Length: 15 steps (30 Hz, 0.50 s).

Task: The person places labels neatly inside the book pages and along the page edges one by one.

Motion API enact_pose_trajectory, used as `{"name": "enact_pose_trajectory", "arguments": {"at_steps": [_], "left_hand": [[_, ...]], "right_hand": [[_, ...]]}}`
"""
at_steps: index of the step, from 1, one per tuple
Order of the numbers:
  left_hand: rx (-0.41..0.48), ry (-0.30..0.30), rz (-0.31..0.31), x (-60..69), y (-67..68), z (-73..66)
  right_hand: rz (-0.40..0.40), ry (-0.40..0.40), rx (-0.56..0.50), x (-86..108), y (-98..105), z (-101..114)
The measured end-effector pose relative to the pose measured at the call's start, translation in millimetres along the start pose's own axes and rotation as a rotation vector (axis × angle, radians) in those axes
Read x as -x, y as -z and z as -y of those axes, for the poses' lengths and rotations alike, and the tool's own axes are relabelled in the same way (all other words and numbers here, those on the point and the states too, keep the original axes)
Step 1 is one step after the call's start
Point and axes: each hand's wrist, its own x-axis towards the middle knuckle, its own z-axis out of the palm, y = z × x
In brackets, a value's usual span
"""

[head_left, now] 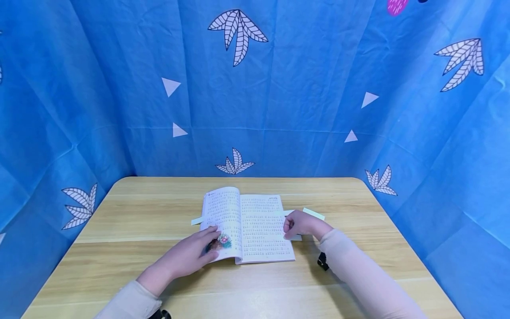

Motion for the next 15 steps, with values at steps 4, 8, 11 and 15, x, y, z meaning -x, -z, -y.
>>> {"name": "enact_pose_trajectory", "arguments": {"at_steps": [4, 8, 11, 15], "left_hand": [[0.002, 0.0, 0.003, 0.6, 0.6, -0.2], [0.008, 0.005, 0.007, 0.9, 1.1, -0.9], [0.01, 0.009, 0.008, 0.8, 1.6, -1.8], [0.008, 0.011, 0.007, 1.0, 2.0, -2.2]], "right_hand": [[0.005, 0.017, 0.018, 1.2, 0.1, -0.7], [0.018, 0.022, 0.007, 3.0, 1.2, -2.5], [0.033, 0.031, -0.03, 4.5, 2.5, -4.9], [0.043, 0.05, -0.057, 4.2, 3.2, -7.8]]}}
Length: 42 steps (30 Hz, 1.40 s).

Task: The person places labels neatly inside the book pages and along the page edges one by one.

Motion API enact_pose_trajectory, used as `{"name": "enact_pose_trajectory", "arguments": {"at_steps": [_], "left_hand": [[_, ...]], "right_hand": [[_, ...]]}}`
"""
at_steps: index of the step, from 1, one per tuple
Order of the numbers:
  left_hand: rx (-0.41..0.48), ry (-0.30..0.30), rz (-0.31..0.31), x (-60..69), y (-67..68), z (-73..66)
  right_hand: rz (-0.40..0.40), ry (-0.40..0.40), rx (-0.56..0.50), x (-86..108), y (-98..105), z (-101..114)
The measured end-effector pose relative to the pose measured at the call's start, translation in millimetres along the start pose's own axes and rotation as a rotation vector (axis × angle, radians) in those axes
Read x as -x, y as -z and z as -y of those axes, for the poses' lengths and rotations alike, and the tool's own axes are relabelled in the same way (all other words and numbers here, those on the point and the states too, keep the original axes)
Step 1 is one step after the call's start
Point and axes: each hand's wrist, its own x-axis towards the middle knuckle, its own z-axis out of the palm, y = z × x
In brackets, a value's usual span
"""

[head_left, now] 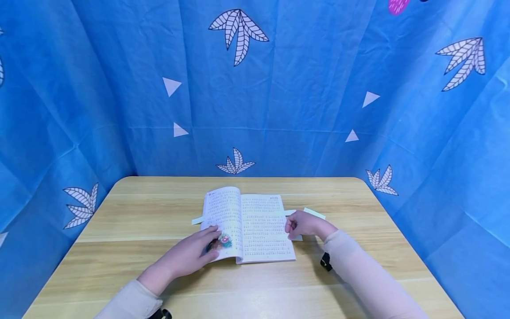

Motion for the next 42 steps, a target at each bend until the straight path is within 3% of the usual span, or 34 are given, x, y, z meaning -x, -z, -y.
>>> {"name": "enact_pose_trajectory", "arguments": {"at_steps": [22, 42], "left_hand": [[-0.015, 0.0, 0.0, -1.5, -2.0, 1.9], [-0.027, 0.03, 0.0, -2.2, -3.0, 2.7]], "right_hand": [[0.031, 0.042, -0.022, 10.5, 4.1, -1.6], [-0.069, 0.041, 0.035, 23.1, 4.9, 3.7]]}}
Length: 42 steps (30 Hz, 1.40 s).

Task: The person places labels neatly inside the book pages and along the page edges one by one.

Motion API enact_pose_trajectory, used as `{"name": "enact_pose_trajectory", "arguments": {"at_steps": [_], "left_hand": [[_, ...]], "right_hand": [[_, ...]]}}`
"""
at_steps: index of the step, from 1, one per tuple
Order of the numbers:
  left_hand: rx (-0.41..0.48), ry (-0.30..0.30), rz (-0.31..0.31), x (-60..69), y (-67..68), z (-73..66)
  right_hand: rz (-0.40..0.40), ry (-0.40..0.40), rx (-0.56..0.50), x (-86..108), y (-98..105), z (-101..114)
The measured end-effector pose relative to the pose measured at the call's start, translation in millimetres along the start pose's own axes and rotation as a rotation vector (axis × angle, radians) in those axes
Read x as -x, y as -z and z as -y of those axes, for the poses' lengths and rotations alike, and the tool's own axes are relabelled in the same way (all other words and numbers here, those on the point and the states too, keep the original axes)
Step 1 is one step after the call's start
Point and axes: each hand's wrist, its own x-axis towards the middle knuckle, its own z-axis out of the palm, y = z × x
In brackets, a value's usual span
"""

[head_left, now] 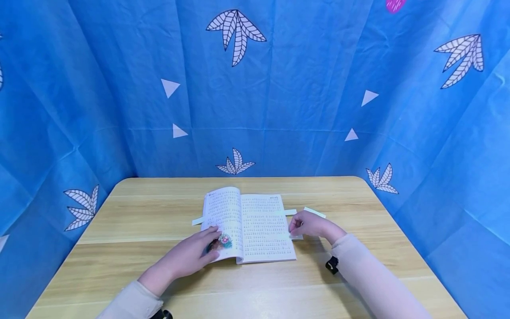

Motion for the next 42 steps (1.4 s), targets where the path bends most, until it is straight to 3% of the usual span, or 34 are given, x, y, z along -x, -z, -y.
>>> {"name": "enact_pose_trajectory", "arguments": {"at_steps": [12, 20, 28, 36, 42], "left_hand": [[0.002, 0.009, -0.001, 0.6, 1.0, -2.0], [0.005, -0.001, -0.004, 1.2, 0.7, -1.9], [0.003, -0.008, -0.006, 1.9, 1.3, -1.4], [0.005, 0.001, -0.005, 2.0, 2.6, -3.2], [0.003, -0.003, -0.003, 2.1, 2.5, -3.4]], "right_hand": [[-0.041, 0.088, 0.03, 10.7, -3.8, 6.5], [-0.13, 0.165, 0.21, 18.0, -16.1, 10.7], [-0.134, 0.183, 0.264, 23.7, -20.4, 18.6], [-0.14, 0.279, 0.384, 29.7, -28.1, 24.7], [-0.15, 0.299, 0.44, 34.2, -34.4, 29.2]]}}
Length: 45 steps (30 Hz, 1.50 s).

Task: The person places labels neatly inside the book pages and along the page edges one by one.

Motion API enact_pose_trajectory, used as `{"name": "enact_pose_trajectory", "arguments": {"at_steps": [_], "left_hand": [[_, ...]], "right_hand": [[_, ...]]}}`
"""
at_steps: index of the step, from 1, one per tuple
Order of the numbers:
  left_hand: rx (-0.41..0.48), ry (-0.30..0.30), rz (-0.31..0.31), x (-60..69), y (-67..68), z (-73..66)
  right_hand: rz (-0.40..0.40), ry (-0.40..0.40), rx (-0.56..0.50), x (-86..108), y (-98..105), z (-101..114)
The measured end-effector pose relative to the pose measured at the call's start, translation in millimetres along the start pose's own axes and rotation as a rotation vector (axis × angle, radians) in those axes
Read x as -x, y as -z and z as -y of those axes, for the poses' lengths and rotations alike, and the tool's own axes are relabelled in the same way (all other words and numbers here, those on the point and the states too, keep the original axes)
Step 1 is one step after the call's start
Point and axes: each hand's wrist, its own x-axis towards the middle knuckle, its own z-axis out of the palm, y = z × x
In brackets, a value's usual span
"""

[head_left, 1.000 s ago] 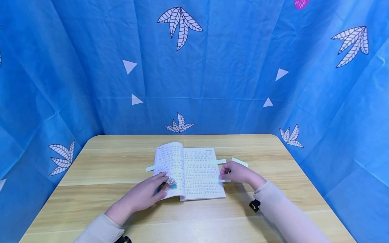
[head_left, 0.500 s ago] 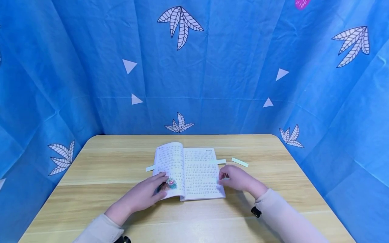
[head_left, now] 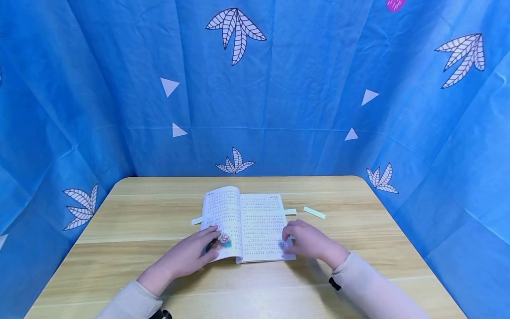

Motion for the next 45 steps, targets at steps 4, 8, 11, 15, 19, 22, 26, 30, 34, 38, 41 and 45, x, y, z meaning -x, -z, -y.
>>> {"name": "enact_pose_trajectory", "arguments": {"at_steps": [4, 8, 11, 15, 19, 22, 26, 30, 34, 38, 41, 45], "left_hand": [[-0.001, -0.008, 0.0, -0.2, 0.3, 0.5], [-0.003, -0.014, 0.001, -0.5, 0.7, 0.5], [-0.001, -0.013, 0.002, -0.5, 0.8, 0.4], [0.0, -0.013, -0.001, -0.2, 0.7, 0.6], [-0.007, -0.013, -0.002, -0.5, 0.3, 1.0], [-0.008, -0.012, 0.0, -0.9, 0.3, 1.1], [-0.003, -0.011, 0.005, -1.3, 0.5, 0.9], [0.001, -0.011, 0.006, -1.3, 0.8, 0.3], [-0.001, -0.005, 0.006, -1.1, 0.6, 0.0], [-0.006, -0.003, 0.005, -1.2, 0.4, 0.2], [-0.005, -0.002, 0.004, -1.2, 0.5, 0.2], [-0.004, 0.004, 0.005, -1.2, 1.1, -0.3]], "right_hand": [[-0.006, 0.023, 0.005, 0.9, -1.5, 3.3], [-0.011, 0.058, 0.026, 0.1, -6.2, 3.2], [-0.018, 0.096, 0.043, -0.7, -10.4, 2.6], [-0.029, 0.122, 0.059, -0.5, -13.5, 3.6], [-0.032, 0.123, 0.084, 0.1, -14.9, 5.2], [-0.031, 0.123, 0.1, 0.1, -15.6, 6.7], [-0.005, 0.102, 0.104, -0.3, -16.3, 9.3], [0.016, 0.081, 0.125, -1.0, -17.7, 11.0], [0.009, 0.082, 0.153, -2.2, -19.3, 11.5], [0.002, 0.085, 0.17, -3.3, -20.6, 11.2], [0.004, 0.08, 0.168, -3.8, -20.6, 11.5], [0.021, 0.068, 0.143, -4.1, -18.8, 11.9]]}}
